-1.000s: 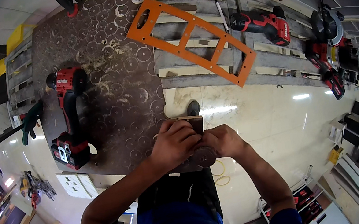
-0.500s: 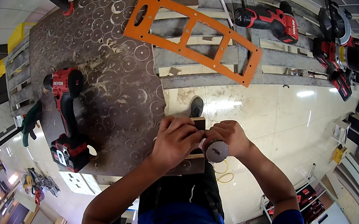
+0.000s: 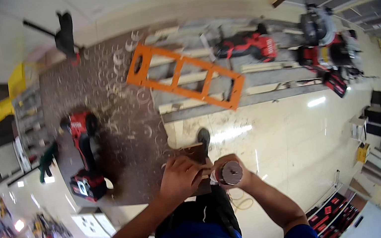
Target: The person cleans a hole saw drill bit with a white tissue, wiping the cutting edges and interior. They then attach the bit to a cordless drill and use pliers to tighten the chuck. The person moves around a workshop environment, handling the drill and bit throughout the process.
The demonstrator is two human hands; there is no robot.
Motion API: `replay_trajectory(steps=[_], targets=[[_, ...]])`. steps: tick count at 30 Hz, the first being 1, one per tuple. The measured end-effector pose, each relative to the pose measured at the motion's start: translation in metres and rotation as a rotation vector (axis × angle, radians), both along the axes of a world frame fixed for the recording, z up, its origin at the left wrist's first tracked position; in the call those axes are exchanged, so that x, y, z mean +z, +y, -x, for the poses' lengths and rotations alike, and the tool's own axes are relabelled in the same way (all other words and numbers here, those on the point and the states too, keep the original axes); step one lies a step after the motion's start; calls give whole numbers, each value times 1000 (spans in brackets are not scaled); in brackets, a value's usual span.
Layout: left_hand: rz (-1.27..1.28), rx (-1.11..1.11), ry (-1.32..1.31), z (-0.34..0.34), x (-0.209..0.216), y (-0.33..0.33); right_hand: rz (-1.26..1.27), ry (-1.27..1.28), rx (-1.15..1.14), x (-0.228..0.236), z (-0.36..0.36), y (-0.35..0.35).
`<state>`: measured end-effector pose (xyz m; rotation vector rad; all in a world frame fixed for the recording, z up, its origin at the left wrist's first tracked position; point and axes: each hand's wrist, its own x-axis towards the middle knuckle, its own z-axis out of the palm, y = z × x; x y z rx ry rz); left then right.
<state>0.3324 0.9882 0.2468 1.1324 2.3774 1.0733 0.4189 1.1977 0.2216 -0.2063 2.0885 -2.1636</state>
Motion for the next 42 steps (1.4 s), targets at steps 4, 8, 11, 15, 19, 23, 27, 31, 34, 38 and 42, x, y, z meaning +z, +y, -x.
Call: replay_trajectory(steps=[4, 8, 11, 15, 19, 23, 27, 31, 34, 38, 42], targets=[[58, 156, -275, -4, 43, -36, -112, -129, -400, 52, -23, -23], [-1, 343, -264, 38, 47, -63, -176, -244, -506, 38, -38, -11], [240, 362, -82, 91, -16, -58, -54, -417, -703, 13, -86, -14], [278, 347, -25, 116, -12, -50, -203, -444, -822, 19, -144, -36], [205, 183, -102, 106, -6, -18, -380, -518, -947, 44, -197, -58], [202, 7, -127, 76, -7, 68, -635, -527, -946, 29, -252, -34], [201, -104, -50, 53, -14, 173, -650, -380, -946, 18, -263, 23], [179, -94, 88, 52, -23, 281, -553, -297, -962, 26, -268, 91], [352, -65, 159, 66, -38, 336, -673, -290, -890, 50, -275, 159], [449, 41, 207, 69, -55, 360, -649, -230, -895, 53, -299, 219], [314, 142, 187, 58, -46, 369, -606, -230, -830, 63, -293, 261]])
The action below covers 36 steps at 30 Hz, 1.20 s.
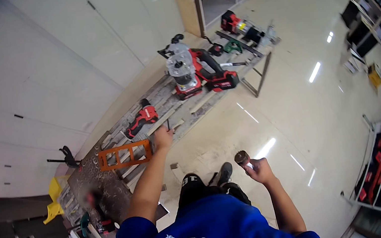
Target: The person cleans a hole saw drill bit with a white tissue, wiping the cutting edges and interior. They then attach the bit to a cordless drill and use pliers to tighten the chuck. The person moves around a workshop environment, handling the drill and bit throughout the process.
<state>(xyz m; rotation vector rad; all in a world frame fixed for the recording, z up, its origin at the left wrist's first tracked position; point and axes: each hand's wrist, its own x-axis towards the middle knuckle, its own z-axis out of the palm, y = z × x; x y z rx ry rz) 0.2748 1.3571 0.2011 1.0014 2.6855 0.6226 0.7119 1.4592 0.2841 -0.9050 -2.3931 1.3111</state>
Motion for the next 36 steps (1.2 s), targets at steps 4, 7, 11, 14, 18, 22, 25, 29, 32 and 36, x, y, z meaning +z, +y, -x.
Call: replay_trajectory(steps=[4, 7, 11, 14, 18, 22, 25, 29, 32, 36], targets=[[-210, 109, -62, -28, 3, -21, 150, 18, 10, 7, 24, 13], [-339, 148, -276, -69, 19, -35, 162, 67, 58, -2, 58, 19], [-641, 164, -426, -96, 11, -39, 258, 162, 109, 0, 130, 25], [-689, 198, -824, -102, 26, -24, 308, 202, 124, -16, 180, 32], [-658, 170, -844, -96, 11, -33, 458, 179, 121, -60, 238, 43], [-716, 124, -811, -84, 3, -39, 444, 204, 148, -83, 276, 50], [-685, 107, -912, -70, 7, -38, 353, 206, 209, -67, 304, 53], [-533, 137, -948, -56, 15, -37, 312, 48, 212, -81, 322, 67], [-432, 190, -930, -54, 17, -40, 258, 23, 227, -87, 334, 77], [-422, 229, -823, -56, 6, -48, 288, -45, 286, -81, 358, 89]])
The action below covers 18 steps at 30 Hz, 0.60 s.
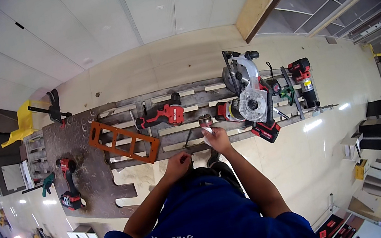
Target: The person cleans a hole saw drill bit with a white tissue, wiping the cutting edges and interior. They then attach the bit to a cordless drill and use pliers to tighten the chuck. The person moves around a workshop environment, handling the drill and bit throughout the process.
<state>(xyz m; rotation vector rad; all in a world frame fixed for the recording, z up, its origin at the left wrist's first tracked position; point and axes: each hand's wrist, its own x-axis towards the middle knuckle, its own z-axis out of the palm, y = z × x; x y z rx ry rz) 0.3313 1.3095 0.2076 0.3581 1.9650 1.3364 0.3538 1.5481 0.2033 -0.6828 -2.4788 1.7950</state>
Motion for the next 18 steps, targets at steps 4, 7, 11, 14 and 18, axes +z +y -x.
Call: replay_trajectory(steps=[4, 7, 11, 14, 18], targets=[[-47, 134, -46, 4, 7, 12, 130, 66, 53, 5, 9, 2], [-91, 209, 122, 13, 29, 34, 197, 210, 48, 21, 10, -8], [-197, 308, 163, 14, 51, 64, 289, 174, 61, 35, 3, -13], [-291, 319, 51, 9, 57, 82, 310, 279, 20, 33, -8, -14], [-419, 326, -50, -4, 49, 91, 262, 273, 108, 53, -13, 2]])
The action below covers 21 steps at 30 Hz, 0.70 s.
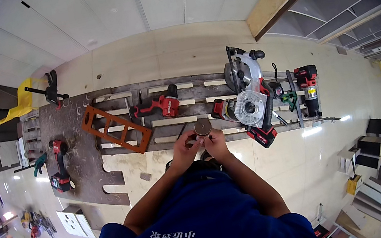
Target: The person cleans a hole saw drill bit with a white tissue, wiping the cutting edges and interior. They then attach the bit to a cordless drill and use pliers to tighten the chuck. The person moves around a workshop environment, handling the drill and bit throughout the process.
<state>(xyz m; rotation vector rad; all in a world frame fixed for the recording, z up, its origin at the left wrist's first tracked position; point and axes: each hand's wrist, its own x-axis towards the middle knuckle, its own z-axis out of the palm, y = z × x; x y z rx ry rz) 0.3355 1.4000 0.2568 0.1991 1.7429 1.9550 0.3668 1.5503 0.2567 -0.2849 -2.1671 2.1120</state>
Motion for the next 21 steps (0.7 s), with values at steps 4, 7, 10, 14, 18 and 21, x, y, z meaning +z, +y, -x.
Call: replay_trajectory(steps=[4, 7, 10, 14, 18, 21], targets=[[-27, 63, 12, -11, 5, 4, 152, -118, 80, -6, -8, 8], [14, 100, 22, -20, 19, -5, 27, -63, 193, 0, -9, 11], [103, 136, 90, -36, 37, -17, -37, -51, 384, 26, -10, 7], [294, 203, 206, -60, 61, -30, -16, 75, 513, -4, -19, -11], [381, 348, 246, -82, 66, -30, -57, 155, 613, 5, -17, -23], [385, 451, 223, -86, 64, -31, -57, 181, 648, 17, -17, -34]])
